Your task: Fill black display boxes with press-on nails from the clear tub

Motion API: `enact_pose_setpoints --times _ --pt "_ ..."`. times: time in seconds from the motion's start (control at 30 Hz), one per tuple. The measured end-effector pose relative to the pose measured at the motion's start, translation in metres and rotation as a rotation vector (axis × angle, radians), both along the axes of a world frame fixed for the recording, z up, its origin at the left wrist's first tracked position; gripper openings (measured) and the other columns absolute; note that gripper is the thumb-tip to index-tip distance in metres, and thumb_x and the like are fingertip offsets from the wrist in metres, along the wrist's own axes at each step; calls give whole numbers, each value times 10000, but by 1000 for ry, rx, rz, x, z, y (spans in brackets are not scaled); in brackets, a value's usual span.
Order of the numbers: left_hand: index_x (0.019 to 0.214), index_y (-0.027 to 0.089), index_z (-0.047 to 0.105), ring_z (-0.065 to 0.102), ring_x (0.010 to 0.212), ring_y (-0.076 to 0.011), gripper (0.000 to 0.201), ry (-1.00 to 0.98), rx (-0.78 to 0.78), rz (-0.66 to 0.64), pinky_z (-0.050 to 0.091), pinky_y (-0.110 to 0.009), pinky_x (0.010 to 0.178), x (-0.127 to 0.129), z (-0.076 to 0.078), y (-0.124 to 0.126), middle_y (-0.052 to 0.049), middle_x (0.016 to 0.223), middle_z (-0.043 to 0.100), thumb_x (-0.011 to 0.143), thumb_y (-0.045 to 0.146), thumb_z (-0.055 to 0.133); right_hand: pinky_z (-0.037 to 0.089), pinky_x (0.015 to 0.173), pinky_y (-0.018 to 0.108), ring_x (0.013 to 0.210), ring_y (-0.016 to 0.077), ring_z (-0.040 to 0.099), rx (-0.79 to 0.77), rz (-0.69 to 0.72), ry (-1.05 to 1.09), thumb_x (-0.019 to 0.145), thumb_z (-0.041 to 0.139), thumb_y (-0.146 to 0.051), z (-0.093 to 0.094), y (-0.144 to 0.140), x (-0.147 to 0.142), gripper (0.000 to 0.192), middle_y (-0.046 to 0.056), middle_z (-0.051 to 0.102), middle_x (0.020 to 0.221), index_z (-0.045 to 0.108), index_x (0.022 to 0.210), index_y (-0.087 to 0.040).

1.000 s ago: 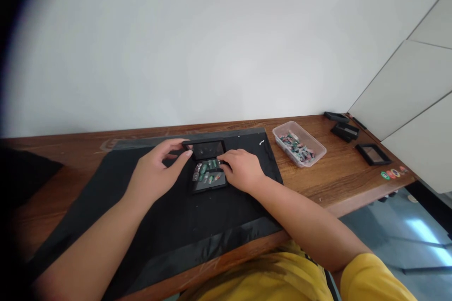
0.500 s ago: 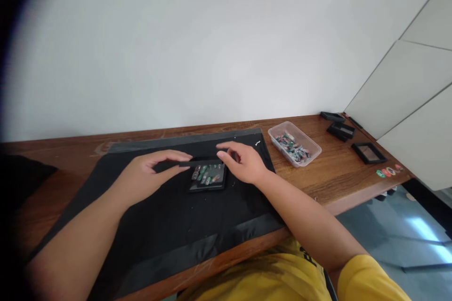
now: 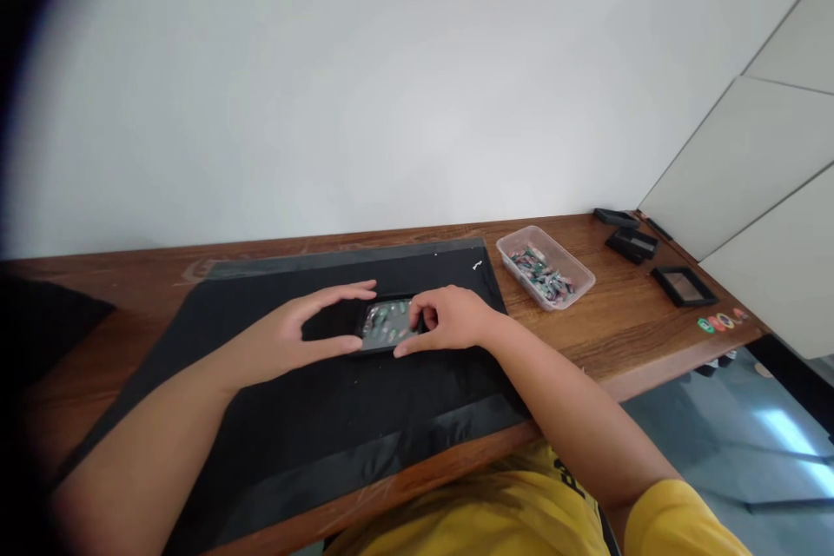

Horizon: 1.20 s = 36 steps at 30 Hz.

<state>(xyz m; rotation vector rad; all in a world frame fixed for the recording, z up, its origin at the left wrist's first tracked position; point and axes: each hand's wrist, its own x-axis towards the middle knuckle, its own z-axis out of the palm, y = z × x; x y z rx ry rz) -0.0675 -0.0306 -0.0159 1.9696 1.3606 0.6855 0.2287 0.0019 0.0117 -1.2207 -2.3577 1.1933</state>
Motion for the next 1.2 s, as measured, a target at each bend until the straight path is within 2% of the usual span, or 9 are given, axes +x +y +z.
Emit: enact_pose_setpoints --times 0.1,0.23,0.37,0.67,0.9,1.03,1.2 --pt "1576 379 701 613 1592 -407 926 46 -36 9 528 -585 1306 7 -7 -1 -80 1713 669 745 734 907 346 657 248 593 85 503 -26 -3 9 760 1077 -342 0 0 0 375 -107 597 655 743 856 -202" --pt "1670 367 599 593 1610 -401 1039 46 -26 33 536 -557 1298 9 -18 -2 -98 1742 637 739 686 933 347 658 247 599 83 508 -46 -20 -8 752 1083 -293 1 -1 -1 367 -109 594 653 742 847 -196" --pt "1696 383 561 600 1602 -401 1042 42 -6 20 535 -563 1294 8 -23 -2 -94 1732 646 762 664 929 347 657 248 598 82 508 -53 -27 -34 753 1085 -305 2 -2 -2 371 -108 596 655 743 848 -196" --pt "1682 381 564 595 1606 -401 1027 75 -8 36 537 -552 1294 10 -22 -4 -96 1738 639 764 662 930 329 657 258 628 98 536 -46 -15 -46 751 1082 -331 3 -1 -3 376 -96 611 669 739 839 -203" --pt "1722 390 528 572 1626 -413 1081 81 -56 -7 548 -552 1285 6 -12 -5 -102 1764 610 759 677 927 345 675 257 653 111 573 38 73 -49 738 1085 -418 5 -1 3 426 -89 636 711 742 893 -218" --pt "1801 423 395 528 1662 -418 1252 121 -72 -36 551 -545 1284 -1 -10 -6 -95 1818 542 713 674 962 360 684 252 675 115 584 103 115 -58 756 1042 -281 6 -1 8 373 -84 644 762 724 944 -225" --pt "1808 402 383 517 1673 -403 1207 122 -97 -8 531 -548 1307 -8 -12 -4 -88 1812 553 760 663 921 403 685 251 641 115 542 72 140 100 851 917 -266 6 -1 10 282 -91 606 720 656 950 -227"
